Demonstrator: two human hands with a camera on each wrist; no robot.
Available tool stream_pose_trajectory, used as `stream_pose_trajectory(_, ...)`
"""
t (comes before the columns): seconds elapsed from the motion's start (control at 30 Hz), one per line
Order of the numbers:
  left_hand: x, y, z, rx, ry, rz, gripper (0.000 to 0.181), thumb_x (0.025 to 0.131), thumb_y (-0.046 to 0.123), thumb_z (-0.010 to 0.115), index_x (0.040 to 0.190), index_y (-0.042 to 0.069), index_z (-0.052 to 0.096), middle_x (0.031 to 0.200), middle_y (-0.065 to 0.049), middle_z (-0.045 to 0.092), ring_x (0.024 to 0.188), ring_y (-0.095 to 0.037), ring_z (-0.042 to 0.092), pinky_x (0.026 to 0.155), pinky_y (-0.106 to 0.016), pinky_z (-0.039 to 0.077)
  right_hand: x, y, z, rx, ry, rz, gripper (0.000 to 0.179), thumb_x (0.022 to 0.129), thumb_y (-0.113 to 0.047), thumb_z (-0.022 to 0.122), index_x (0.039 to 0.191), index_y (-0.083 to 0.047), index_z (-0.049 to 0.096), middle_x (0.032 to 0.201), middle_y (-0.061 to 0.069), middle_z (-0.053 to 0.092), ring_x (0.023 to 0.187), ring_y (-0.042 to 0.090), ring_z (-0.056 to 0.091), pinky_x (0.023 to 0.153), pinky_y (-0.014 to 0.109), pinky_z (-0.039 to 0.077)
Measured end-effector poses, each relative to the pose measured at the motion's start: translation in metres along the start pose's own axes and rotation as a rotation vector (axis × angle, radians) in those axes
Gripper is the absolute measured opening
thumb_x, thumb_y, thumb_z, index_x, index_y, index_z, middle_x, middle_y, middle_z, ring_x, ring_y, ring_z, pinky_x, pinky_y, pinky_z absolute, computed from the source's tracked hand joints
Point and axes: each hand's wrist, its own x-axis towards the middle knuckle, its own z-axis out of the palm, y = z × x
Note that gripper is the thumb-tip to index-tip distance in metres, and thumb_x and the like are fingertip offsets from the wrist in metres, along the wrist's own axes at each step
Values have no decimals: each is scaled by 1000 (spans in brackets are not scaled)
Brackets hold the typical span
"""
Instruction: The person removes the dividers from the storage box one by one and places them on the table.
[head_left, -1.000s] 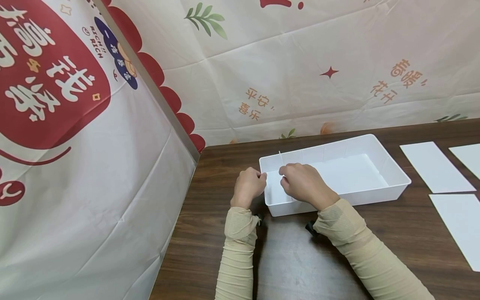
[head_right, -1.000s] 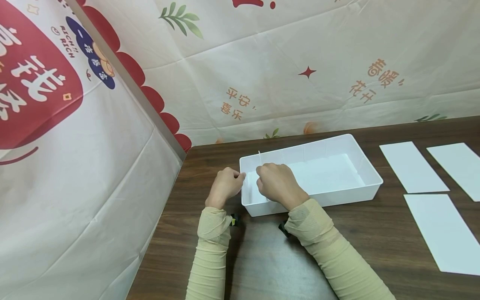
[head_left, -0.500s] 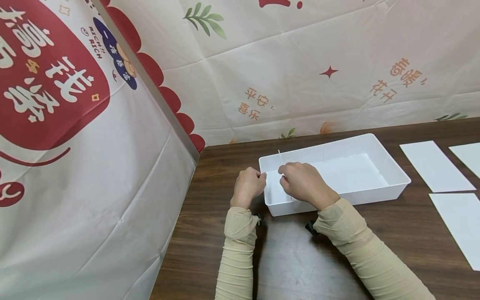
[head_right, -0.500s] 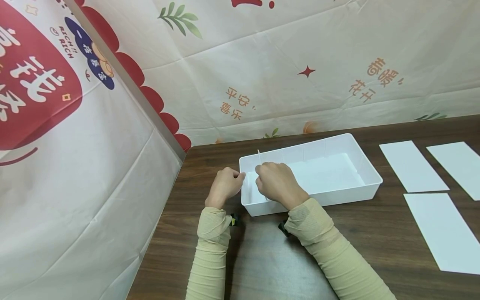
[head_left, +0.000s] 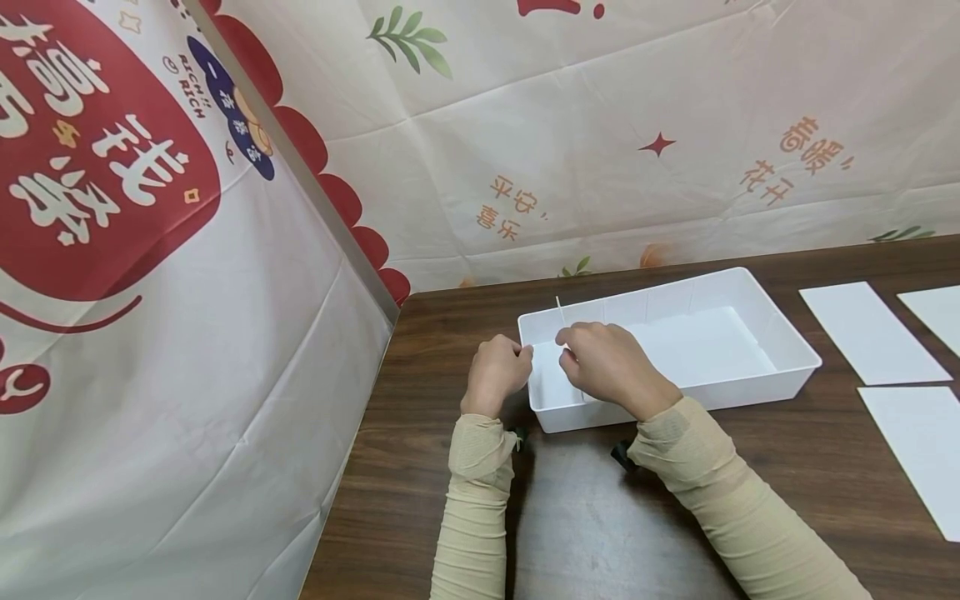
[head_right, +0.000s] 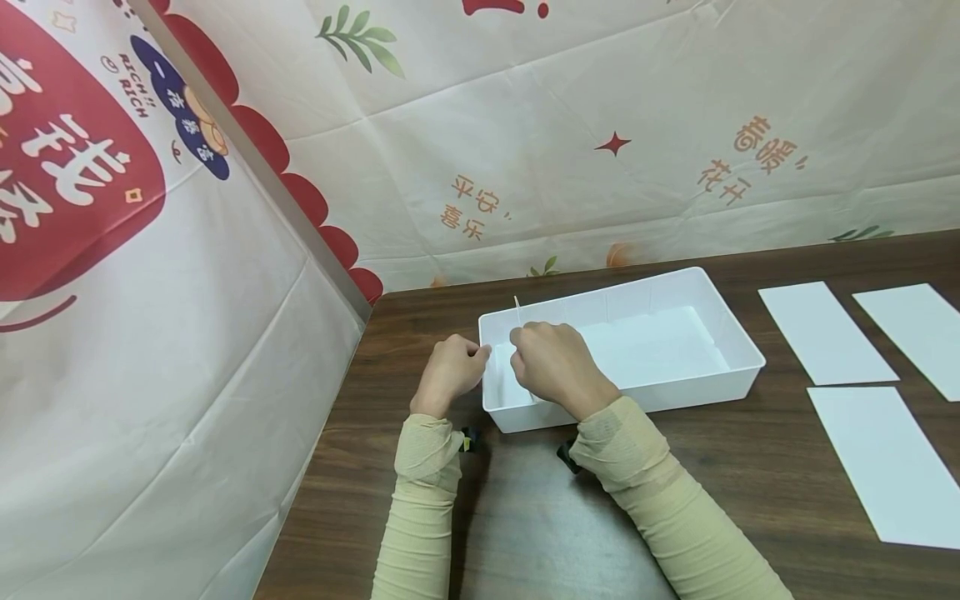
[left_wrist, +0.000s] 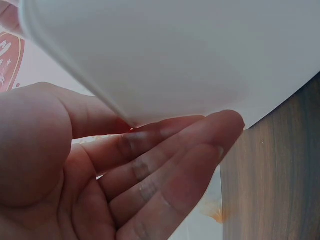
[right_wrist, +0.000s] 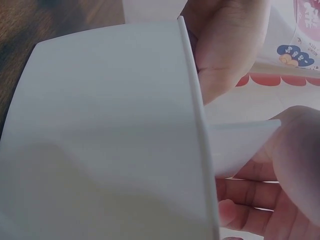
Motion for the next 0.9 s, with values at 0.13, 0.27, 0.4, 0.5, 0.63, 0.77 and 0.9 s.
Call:
stream_pose_trajectory(0.13,0,1,0,0,3,3,52,100,28,55,50,15,48,47,4,39,47,-12,39,45,-26,30,0,0,0,1,7,-3,14,82,-1,56,84,-4,70,77,7,67,59,20,56,56,41,47)
stream_pose_trajectory(0.27,0,0,0,-3,0,6,53,100,28,55,50,14,46,46,4,38,45,-12,38,44,-25,29,0,0,-1,2,17,-7,14,82,-1,57,84,-4,70,77,7,67,58,20,56,55,41,47)
stream_pose_trajectory(0.4,0,0,0,-3,-2,8,54,100,28,55,49,14,46,46,4,38,45,-12,38,44,-25,29,0,0,-1,3,26,-10,13,82,-1,57,83,-4,69,75,6,65,57,19,54,55,41,47)
stream_pose_trajectory(0.5,0,0,0,2,-1,9,53,100,28,55,50,14,48,46,4,39,46,-12,39,44,-25,30,0,-1,-2,5,28,-11,13,82,-1,57,84,-4,69,74,6,65,58,20,54,56,42,47)
stream_pose_trajectory(0.63,0,0,-1,10,2,9,52,100,28,55,51,14,51,47,4,40,48,-13,41,45,-26,32,0,-2,-3,12,30,-11,14,82,-1,56,85,-4,70,75,6,66,59,21,56,57,42,47)
stream_pose_trajectory(0.77,0,0,0,17,6,14,51,100,29,54,52,14,52,48,4,44,49,-13,43,46,-26,33,0,-1,-4,16,38,-12,17,83,-1,56,89,-2,71,79,8,68,62,23,60,59,43,49)
stream_pose_trajectory(0.9,1,0,0,21,7,22,52,101,28,54,51,14,49,47,4,43,46,-12,41,45,-26,32,0,-1,-4,14,39,-9,18,82,-2,55,90,-2,71,81,8,69,65,24,61,60,43,49)
